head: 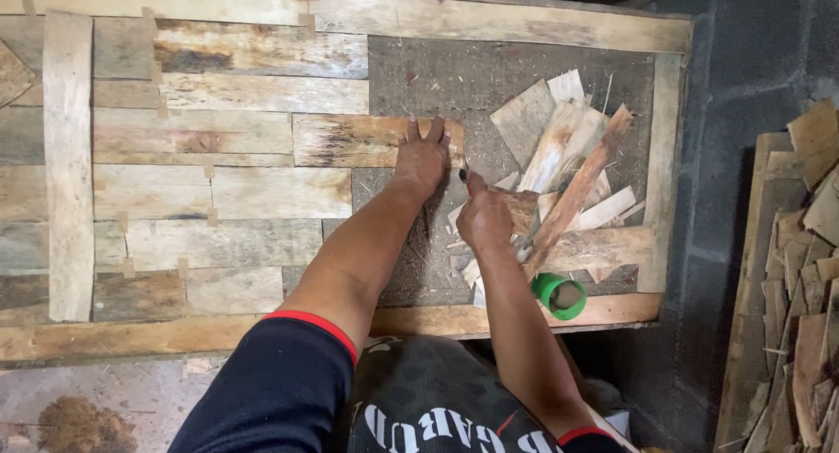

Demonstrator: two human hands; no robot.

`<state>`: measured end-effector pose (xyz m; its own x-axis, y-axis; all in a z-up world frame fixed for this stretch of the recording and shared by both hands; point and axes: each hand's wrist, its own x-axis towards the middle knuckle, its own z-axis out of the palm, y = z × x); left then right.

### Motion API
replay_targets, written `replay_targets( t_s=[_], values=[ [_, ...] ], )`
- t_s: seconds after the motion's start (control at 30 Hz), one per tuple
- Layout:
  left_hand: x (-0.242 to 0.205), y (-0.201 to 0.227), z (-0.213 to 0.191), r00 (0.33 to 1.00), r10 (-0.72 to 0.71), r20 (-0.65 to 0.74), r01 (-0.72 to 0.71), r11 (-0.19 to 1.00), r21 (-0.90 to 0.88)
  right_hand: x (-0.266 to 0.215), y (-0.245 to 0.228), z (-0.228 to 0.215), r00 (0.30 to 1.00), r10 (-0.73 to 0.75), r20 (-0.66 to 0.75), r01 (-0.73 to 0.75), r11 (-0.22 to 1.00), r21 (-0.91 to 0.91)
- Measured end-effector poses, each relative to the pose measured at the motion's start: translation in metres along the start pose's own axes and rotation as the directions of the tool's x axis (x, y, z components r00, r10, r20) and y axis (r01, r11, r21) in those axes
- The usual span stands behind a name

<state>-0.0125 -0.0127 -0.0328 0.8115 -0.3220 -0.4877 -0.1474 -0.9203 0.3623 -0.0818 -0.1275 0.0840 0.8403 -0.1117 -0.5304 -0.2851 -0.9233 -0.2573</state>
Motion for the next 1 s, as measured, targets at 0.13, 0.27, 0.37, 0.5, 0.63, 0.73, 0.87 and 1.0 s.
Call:
replay_targets(
  t_s=[0.13, 0.27, 0.37, 0.5, 0.63, 0.73, 0.87, 1.0],
  values=[
    [-0.005, -0.002, -0.001, 1.0, -0.004, 0.025, 0.003, 1.0, 0.024, -0.006, 0.013, 0.008, 0.999, 0.034, 0.024, -0.033, 0.999, -0.043],
    [-0.005, -0.002, 0.0, 1.0, -0.002, -0.01, 0.002, 1.0, 0.008, -0.002, 0.038, 0.016, 0.993, -0.105, -0.045, 0.105, 0.994, -0.012],
    [-0.007, 0.004, -0.017, 0.999, 0.009, 0.031, -0.011, 0.998, 0.065, -0.004, 0.019, -0.018, 0.993, -0.108, -0.038, 0.11, 0.993, 0.037],
    [-0.012, 0.007, -0.027, 0.996, 0.007, 0.093, -0.019, 0.991, 0.129, 0.001, -0.022, -0.049, 0.986, 0.125, 0.115, -0.136, 0.986, 0.098],
    [-0.01, 0.004, -0.016, 1.0, -0.003, 0.018, 0.003, 1.0, 0.015, 0.032, -0.009, -0.022, 0.997, 0.078, 0.022, -0.08, 0.99, 0.113],
    [-0.012, 0.006, -0.02, 1.0, -0.015, 0.025, 0.015, 1.0, -0.003, 0.056, 0.013, 0.012, 0.99, -0.057, -0.13, 0.074, 0.988, 0.136],
    [-0.01, 0.005, -0.016, 1.0, -0.005, 0.018, 0.005, 1.0, 0.025, 0.047, -0.003, 0.002, 0.977, -0.093, -0.192, 0.121, 0.982, 0.143],
    [-0.005, 0.003, -0.007, 1.0, 0.008, 0.003, -0.008, 0.998, 0.059, 0.047, -0.016, -0.011, 0.998, 0.046, -0.045, -0.039, 0.99, 0.133]
  ],
)
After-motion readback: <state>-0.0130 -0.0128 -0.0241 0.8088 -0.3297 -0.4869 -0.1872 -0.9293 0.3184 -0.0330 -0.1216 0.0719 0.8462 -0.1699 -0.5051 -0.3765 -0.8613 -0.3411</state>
